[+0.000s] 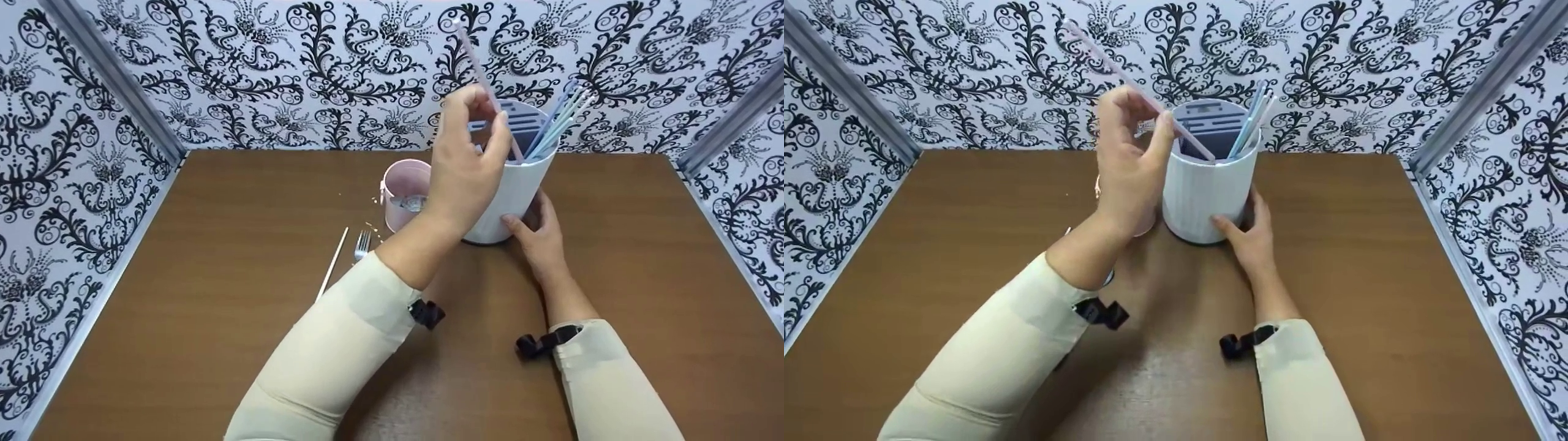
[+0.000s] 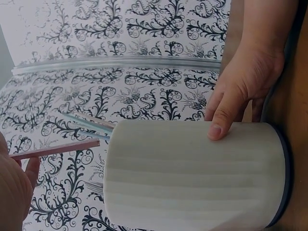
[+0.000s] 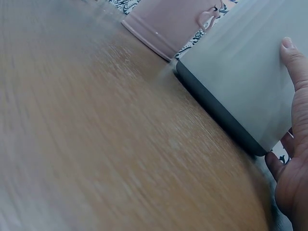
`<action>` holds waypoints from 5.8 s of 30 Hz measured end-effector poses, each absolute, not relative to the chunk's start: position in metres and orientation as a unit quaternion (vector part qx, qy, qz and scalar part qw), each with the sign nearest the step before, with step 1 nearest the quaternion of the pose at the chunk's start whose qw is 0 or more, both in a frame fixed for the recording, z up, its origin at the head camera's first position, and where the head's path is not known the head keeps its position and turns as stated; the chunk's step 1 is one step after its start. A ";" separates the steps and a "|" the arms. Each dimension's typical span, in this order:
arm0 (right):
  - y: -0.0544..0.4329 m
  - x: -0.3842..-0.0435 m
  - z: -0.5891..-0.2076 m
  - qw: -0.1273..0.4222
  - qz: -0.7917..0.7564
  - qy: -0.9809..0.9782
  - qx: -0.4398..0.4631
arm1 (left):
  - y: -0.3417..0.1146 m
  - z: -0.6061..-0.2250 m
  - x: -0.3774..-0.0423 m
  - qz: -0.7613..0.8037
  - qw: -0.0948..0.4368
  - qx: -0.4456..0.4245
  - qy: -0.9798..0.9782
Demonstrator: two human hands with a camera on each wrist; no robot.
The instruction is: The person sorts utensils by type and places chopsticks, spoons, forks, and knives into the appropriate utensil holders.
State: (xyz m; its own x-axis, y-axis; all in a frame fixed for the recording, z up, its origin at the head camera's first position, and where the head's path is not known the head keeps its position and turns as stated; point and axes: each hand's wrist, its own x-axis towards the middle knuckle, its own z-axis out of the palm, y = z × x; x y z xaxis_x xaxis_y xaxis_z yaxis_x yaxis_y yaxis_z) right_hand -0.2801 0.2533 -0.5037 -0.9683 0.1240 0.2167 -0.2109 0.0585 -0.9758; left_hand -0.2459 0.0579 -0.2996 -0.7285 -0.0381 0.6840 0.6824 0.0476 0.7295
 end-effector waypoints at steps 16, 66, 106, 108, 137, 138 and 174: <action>0.253 -0.283 -0.504 0.127 0.694 -0.707 0.041 | 0.080 -0.310 -0.272 -0.592 0.254 -0.252 -0.722; 0.256 -0.280 -0.503 0.117 0.676 -0.727 0.030 | 0.107 -0.330 -0.304 -0.327 0.203 -0.275 -0.881; 0.255 -0.280 -0.504 0.111 0.692 -0.712 0.035 | 0.110 -0.331 -0.301 -0.273 0.196 -0.260 -0.905; 0.255 -0.280 -0.504 0.113 0.691 -0.713 0.035 | 0.109 -0.331 -0.301 -0.276 0.195 -0.261 -0.904; 0.254 -0.283 -0.507 0.126 0.706 -0.695 0.047 | 0.091 -0.359 -0.283 -0.416 0.248 -0.362 -0.796; 0.254 -0.283 -0.507 0.127 0.707 -0.694 0.047 | 0.090 -0.360 -0.282 -0.419 0.249 -0.367 -0.793; 0.253 -0.281 -0.505 0.134 0.695 -0.706 0.030 | 0.037 -0.426 -0.226 -0.489 0.219 -0.340 -0.773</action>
